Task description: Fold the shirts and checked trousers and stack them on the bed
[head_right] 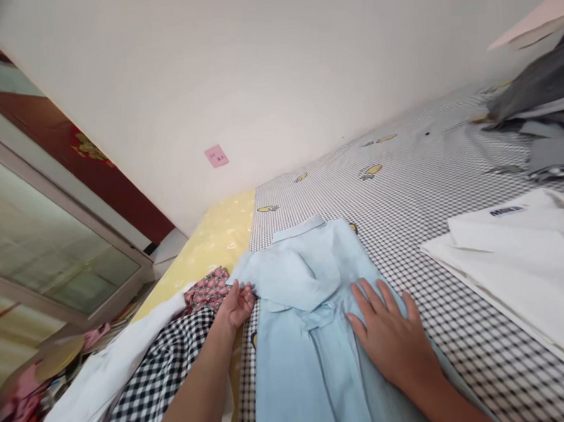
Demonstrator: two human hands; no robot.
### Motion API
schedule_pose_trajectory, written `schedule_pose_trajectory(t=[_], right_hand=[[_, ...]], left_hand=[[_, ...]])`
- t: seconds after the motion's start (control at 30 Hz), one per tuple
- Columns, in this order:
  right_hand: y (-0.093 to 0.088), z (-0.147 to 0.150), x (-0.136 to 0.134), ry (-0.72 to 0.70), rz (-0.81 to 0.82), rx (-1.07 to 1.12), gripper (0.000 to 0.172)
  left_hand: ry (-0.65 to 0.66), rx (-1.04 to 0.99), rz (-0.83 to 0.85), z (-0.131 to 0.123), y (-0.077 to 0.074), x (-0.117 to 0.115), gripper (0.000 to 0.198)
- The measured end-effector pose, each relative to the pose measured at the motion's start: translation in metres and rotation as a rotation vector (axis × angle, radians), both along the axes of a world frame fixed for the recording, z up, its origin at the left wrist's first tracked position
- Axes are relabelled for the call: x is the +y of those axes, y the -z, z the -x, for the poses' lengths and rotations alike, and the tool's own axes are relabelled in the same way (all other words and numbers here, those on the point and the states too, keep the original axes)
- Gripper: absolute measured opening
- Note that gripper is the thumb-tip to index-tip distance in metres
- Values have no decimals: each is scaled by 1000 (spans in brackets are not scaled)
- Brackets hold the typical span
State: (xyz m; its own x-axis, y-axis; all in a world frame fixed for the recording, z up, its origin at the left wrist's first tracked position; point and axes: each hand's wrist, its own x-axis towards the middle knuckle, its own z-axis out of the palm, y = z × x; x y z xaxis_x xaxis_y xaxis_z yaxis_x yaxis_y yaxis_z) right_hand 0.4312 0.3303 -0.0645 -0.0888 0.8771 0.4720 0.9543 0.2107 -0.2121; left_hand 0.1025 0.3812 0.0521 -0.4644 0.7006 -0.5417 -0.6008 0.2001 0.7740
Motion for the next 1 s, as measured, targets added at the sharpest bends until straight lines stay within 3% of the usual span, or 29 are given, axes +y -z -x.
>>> schedule_pose_trajectory(t=[0.17, 0.3, 0.4, 0.47, 0.57, 0.63, 0.7, 0.77, 0.87, 1.0], right_hand=[[-5, 0, 0, 5, 47, -35, 57], [-9, 0, 0, -3, 106, -30, 57], [-14, 1, 0, -3, 143, -21, 57], [-17, 2, 0, -1, 163, -19, 57], [-22, 3, -1, -3, 195, -15, 57], [-26, 4, -2, -8, 222, -8, 58], [-29, 5, -2, -11, 245, 1, 58], [-33, 5, -3, -10, 262, 12, 58], [-38, 5, -4, -13, 281, 20, 59], [-42, 5, -5, -14, 289, 23, 58]], left_hand=[[12, 191, -2, 1, -11, 32, 26], [55, 437, -164, -18, -36, 53, 38], [162, 626, -319, -44, -54, 54, 46], [270, 765, -367, -63, -57, 45, 47], [467, 991, -357, -85, -45, 19, 45], [599, 1132, -340, -94, -31, -1, 33], [716, 1248, -329, -97, -17, -21, 14], [801, 1334, -311, -95, -7, -35, 14], [858, 1414, -283, -91, 1, -48, 25], [821, 1445, -262, -95, 3, -57, 37]])
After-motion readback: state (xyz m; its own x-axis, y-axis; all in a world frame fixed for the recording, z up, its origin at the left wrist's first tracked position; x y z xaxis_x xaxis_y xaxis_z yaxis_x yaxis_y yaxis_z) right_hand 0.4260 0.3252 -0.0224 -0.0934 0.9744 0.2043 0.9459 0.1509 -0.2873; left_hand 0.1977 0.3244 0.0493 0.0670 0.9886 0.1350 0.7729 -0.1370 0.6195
